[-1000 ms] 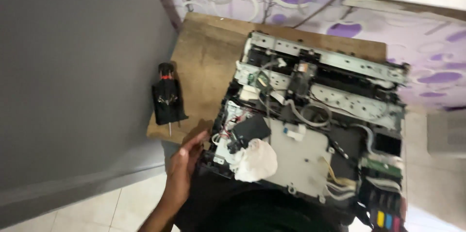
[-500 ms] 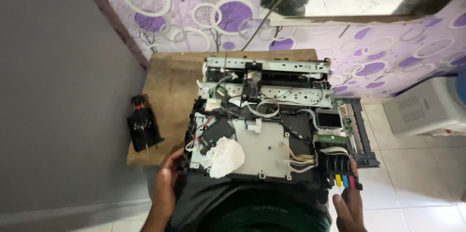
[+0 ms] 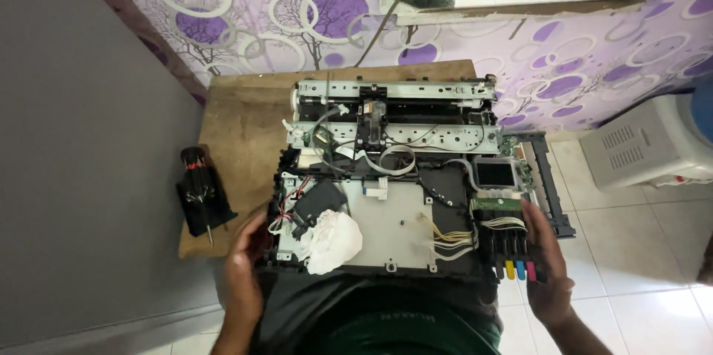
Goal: The person uses a screwdriver to remove screws from a disassembled printer placed on a wooden table. They remove a black plastic cover, set it aside, and continue to manipulate internal components and wires while inspecting the device.
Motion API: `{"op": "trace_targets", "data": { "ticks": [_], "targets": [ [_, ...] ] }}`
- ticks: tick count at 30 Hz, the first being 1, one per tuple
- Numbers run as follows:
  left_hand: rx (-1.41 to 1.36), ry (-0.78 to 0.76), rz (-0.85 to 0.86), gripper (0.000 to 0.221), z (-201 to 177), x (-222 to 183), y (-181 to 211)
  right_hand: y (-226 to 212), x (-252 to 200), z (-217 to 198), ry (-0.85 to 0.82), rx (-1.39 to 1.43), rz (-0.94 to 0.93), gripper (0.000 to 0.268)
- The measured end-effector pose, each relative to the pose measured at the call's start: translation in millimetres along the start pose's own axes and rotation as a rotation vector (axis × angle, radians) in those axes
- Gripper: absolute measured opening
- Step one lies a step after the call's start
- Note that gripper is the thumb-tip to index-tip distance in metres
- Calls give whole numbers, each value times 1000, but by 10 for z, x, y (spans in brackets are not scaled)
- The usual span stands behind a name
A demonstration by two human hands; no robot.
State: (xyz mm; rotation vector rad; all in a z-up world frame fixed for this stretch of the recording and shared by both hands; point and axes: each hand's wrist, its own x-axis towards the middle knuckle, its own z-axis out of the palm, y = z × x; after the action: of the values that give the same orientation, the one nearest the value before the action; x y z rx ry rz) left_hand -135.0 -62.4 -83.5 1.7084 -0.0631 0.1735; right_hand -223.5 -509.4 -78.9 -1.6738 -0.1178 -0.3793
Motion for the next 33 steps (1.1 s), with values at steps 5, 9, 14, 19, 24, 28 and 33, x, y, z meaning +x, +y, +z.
{"op": "trace_targets", "data": {
  "ticks": [5, 9, 14, 19, 24, 28, 33],
  "targets": [
    [-125, -109, 101, 105, 46, -6, -92, -21, 113, 35, -44, 48, -29, 111],
    [-135, -146, 188, 108, 53, -4, -264, -174, 197, 113, -79, 174, 15, 112],
    [-6, -169, 144, 114, 136, -31, 61, -304, 242, 227, -64, 315, 91, 121],
    [-25, -149, 151, 108, 179, -37, 137, -302, 245, 246, -38, 364, 121, 122],
    [-103, -59, 146, 98, 240, -33, 66, -288, 258, 295, -20, 382, 82, 118],
    [-223, -36, 28, 96, 265, -43, 85, -316, 256, 289, -31, 421, 127, 121],
    [-176, -26, 176, 85, 176, 78, -91, -471, 254, 428, -29, 465, 151, 127]
  ]
}}
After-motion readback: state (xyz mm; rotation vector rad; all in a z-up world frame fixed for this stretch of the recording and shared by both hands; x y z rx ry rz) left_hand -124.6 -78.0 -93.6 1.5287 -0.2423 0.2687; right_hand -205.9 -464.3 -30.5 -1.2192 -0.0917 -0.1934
